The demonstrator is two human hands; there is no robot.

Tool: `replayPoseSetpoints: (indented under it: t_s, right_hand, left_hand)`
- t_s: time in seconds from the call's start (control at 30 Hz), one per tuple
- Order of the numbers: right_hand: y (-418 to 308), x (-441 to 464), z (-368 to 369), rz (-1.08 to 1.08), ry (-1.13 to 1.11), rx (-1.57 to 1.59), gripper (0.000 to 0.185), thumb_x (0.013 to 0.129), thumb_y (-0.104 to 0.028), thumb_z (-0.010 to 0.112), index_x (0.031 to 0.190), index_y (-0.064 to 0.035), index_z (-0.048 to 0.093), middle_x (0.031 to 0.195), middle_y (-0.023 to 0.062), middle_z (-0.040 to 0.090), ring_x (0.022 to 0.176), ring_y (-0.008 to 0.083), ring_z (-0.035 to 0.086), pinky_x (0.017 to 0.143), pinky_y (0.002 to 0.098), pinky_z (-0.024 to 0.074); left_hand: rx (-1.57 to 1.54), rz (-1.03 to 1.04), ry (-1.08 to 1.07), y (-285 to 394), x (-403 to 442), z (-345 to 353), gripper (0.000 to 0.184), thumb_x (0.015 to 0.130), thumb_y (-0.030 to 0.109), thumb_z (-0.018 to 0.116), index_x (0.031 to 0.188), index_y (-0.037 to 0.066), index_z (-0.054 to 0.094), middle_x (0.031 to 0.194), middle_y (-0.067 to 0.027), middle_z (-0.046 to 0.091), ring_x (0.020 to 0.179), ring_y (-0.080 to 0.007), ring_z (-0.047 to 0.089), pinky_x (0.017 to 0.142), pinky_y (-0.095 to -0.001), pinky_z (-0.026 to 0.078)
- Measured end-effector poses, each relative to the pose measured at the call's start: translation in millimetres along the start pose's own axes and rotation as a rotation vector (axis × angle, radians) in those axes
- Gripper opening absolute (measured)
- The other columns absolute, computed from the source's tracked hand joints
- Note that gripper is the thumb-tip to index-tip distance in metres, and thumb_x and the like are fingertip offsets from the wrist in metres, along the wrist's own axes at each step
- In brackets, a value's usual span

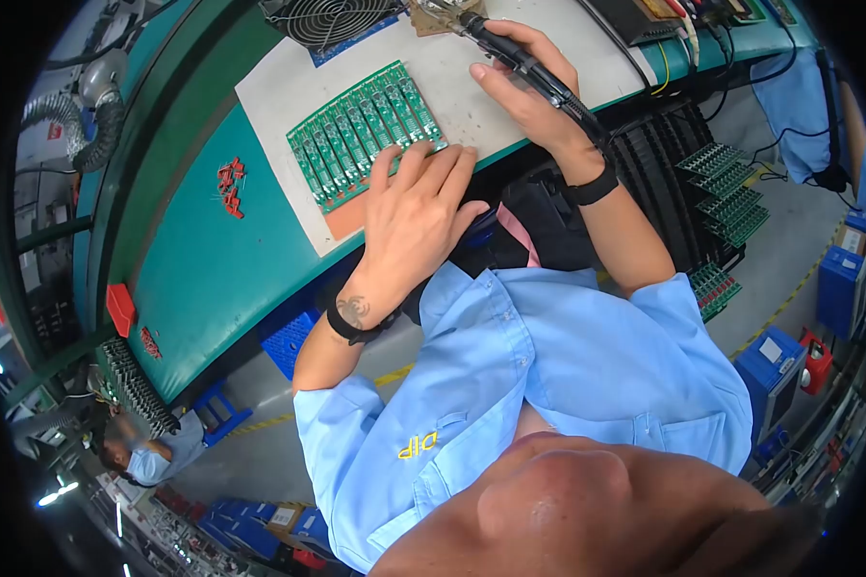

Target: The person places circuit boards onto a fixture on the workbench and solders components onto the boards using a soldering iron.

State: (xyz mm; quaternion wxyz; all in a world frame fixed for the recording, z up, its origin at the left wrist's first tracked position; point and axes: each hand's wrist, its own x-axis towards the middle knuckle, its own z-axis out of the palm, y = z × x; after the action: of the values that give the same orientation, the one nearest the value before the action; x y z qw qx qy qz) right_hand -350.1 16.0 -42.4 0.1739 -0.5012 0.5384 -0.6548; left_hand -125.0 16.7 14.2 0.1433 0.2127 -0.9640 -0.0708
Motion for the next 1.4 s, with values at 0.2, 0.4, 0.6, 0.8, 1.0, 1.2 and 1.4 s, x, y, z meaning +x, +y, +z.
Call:
replayPoseSetpoints:
  t_s: [0.2, 0.4, 0.6, 0.8, 1.0, 1.2, 1.4]
  right_hand:
    - [-22, -6, -7, 0.068, -0.078, 0.087, 0.046, 0.088, -0.004, 0.081, 0.131, 0.0001, 0.064, 0.113, 0.0066, 0.070, 0.101, 0.0119, 0.065, 0.091, 0.0268, 0.0524]
    - [-40, -31, -28, -0.048, -0.264, -0.032, 0.042, 0.085, -0.002, 0.082, 0.124, 0.0000, 0.068, 0.108, 0.0086, 0.072, 0.093, 0.0134, 0.068, 0.084, 0.0250, 0.0529]
    - [-52, -44, -42, 0.006, -0.342, -0.043, 0.041, 0.080, 0.004, 0.080, 0.120, 0.0015, 0.068, 0.104, 0.0121, 0.071, 0.091, 0.0171, 0.069, 0.082, 0.0270, 0.0525]
    - [-52, -49, -45, -0.027, -0.395, -0.057, 0.042, 0.077, 0.008, 0.078, 0.118, 0.0027, 0.069, 0.102, 0.0136, 0.072, 0.089, 0.0211, 0.070, 0.080, 0.0295, 0.0534]
    - [-51, -47, -41, -0.047, -0.395, -0.060, 0.043, 0.076, 0.006, 0.079, 0.117, 0.0025, 0.070, 0.099, 0.0140, 0.074, 0.088, 0.0233, 0.070, 0.079, 0.0316, 0.0538]
    - [-50, -45, -38, -0.049, -0.397, -0.080, 0.042, 0.075, 0.004, 0.081, 0.116, 0.0015, 0.072, 0.094, 0.0127, 0.075, 0.086, 0.0242, 0.070, 0.080, 0.0336, 0.0531]
    - [-49, -44, -38, -0.072, -0.419, -0.110, 0.042, 0.075, 0.003, 0.081, 0.116, 0.0012, 0.072, 0.094, 0.0117, 0.075, 0.086, 0.0233, 0.070, 0.083, 0.0340, 0.0519]
  left_hand:
    - [0.095, -0.221, 0.002, 9, -48, -28, 0.054, 0.080, 0.030, 0.086, 0.127, 0.008, 0.070, 0.114, -0.0085, 0.072, 0.118, -0.0280, 0.060, 0.107, -0.0465, 0.038]
    - [-0.118, -0.355, 0.000, -30, -37, -49, 0.052, 0.081, 0.023, 0.086, 0.129, 0.010, 0.070, 0.121, -0.0095, 0.068, 0.121, -0.0308, 0.059, 0.108, -0.0470, 0.036]
    - [-0.059, -0.247, -0.033, -68, 19, -47, 0.051, 0.082, 0.016, 0.084, 0.131, 0.016, 0.070, 0.144, -0.0119, 0.056, 0.137, -0.0350, 0.047, 0.115, -0.0541, 0.029]
    - [0.010, -0.142, -0.183, -84, 35, -36, 0.053, 0.080, 0.015, 0.086, 0.131, 0.025, 0.074, 0.155, -0.0113, 0.049, 0.145, -0.0347, 0.041, 0.121, -0.0602, 0.021]
    - [0.051, -0.168, -0.207, -84, 35, -33, 0.053, 0.081, 0.017, 0.085, 0.132, 0.030, 0.073, 0.160, -0.0049, 0.046, 0.146, -0.0328, 0.040, 0.121, -0.0590, 0.021]
    - [0.033, -0.173, -0.193, -86, 33, -32, 0.053, 0.081, 0.018, 0.086, 0.131, 0.030, 0.074, 0.161, -0.0038, 0.045, 0.146, -0.0325, 0.041, 0.121, -0.0581, 0.021]
    - [0.028, -0.183, -0.192, -85, 32, -32, 0.053, 0.080, 0.017, 0.086, 0.131, 0.031, 0.074, 0.161, -0.0042, 0.046, 0.145, -0.0318, 0.042, 0.121, -0.0581, 0.022]
